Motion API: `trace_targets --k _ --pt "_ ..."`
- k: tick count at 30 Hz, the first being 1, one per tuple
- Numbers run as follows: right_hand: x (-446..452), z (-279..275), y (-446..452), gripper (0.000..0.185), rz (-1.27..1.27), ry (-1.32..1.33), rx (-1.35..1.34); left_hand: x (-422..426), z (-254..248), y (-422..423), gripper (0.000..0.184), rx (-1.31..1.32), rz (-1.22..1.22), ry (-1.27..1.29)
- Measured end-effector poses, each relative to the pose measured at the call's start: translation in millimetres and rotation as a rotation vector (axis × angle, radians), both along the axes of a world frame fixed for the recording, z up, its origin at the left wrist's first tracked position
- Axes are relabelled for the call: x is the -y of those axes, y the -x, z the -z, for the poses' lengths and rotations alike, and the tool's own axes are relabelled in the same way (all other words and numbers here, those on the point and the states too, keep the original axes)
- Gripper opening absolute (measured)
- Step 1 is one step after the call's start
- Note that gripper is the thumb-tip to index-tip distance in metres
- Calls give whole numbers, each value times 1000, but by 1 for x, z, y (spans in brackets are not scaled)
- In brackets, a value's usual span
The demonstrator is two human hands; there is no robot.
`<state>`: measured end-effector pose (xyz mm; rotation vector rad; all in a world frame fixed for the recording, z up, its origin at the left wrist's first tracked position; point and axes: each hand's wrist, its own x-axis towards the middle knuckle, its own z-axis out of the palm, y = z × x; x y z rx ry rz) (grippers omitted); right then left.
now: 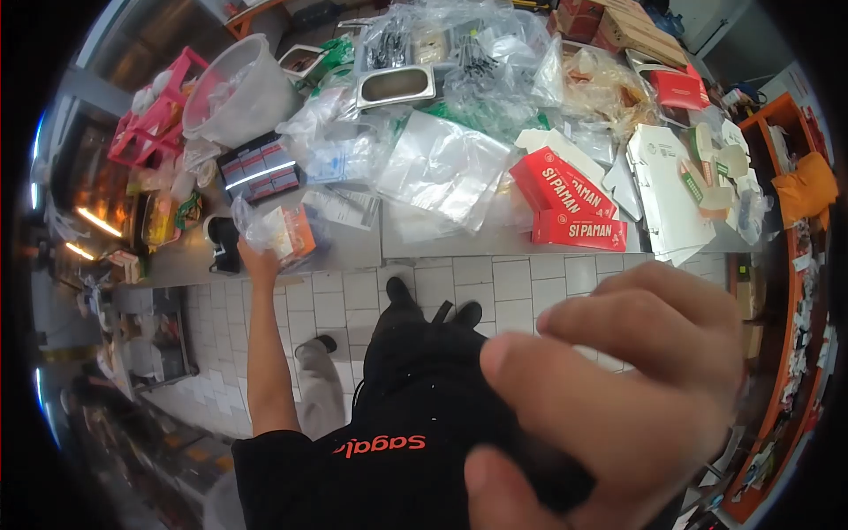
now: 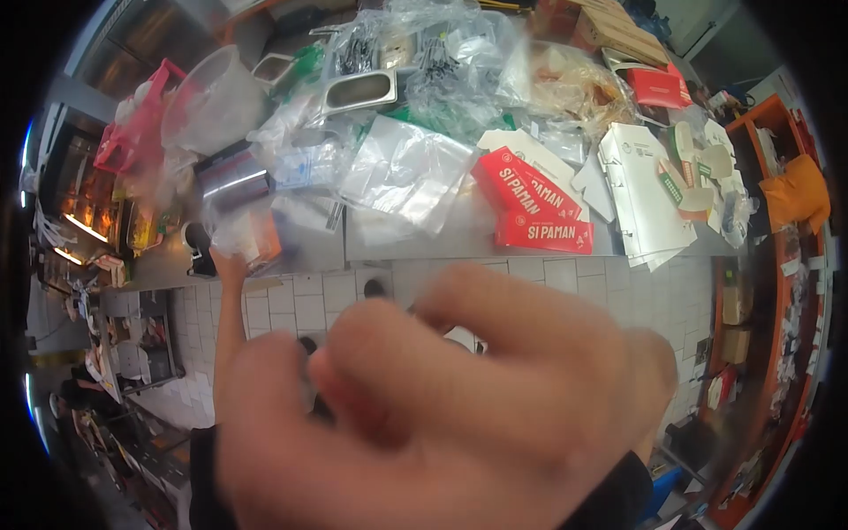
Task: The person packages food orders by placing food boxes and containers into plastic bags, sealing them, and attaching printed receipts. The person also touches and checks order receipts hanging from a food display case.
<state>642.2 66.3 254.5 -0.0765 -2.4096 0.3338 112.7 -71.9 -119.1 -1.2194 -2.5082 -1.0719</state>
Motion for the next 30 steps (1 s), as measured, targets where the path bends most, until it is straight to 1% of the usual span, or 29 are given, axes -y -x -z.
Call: trace_targets --k 2,4,5,7,8,9,11,12,14,15,17,18,19,20,21,22,24,26,28,30 --pt "-16 10 9 22 11 34 17 2 3 1 59 -1 21 -17" --pt "-32 37 19 20 55 107 89 4 6 7 58 -25 34 -35" --pt "-38 61 25 15 89 157 169 1 -5 4 58 -38 61 42" --pt "-43 116 43 18 129 382 331 6 -4 16 56 -110 125 40" --pt "-41 149 55 18 166 453 402 5 -3 21 55 -146 162 37" --pt "-37 185 68 19 207 519 471 -6 -26 9 48 -156 186 -13" --pt "-26 257 98 23 223 629 494 -9 -44 19 42 -233 234 104" --pt "-24 268 117 27 221 626 506 -10 -49 23 39 -266 262 165" --pt "-21 285 166 35 228 627 519 -19 -75 25 35 -184 260 161" --pt "-21 301 193 39 345 653 507 -22 -81 26 33 -139 258 159" --pt "-28 335 246 47 569 685 484 -26 -76 37 32 -158 309 173" --pt "-31 346 263 50 610 668 552 -26 -74 48 31 -167 333 175" --pt "-38 355 278 53 653 646 616 -24 -70 60 36 -167 381 246" --pt "-44 365 291 56 699 622 678 -26 -64 72 39 -94 422 226" --pt "-51 375 297 57 735 622 627 -29 -62 77 42 -19 459 211" --pt "-57 382 299 58 751 620 578 -27 -60 82 45 54 477 198" --pt "-60 366 301 52 845 580 546 -13 -37 97 52 1 458 288" --pt "-49 325 318 40 718 578 460 -17 -36 85 49 -99 347 338" --pt "-27 252 360 32 602 865 460 -27 -39 74 38 -109 277 301" --pt "16 214 414 34 234 1219 186 -35 -34 64 29 -42 182 257"
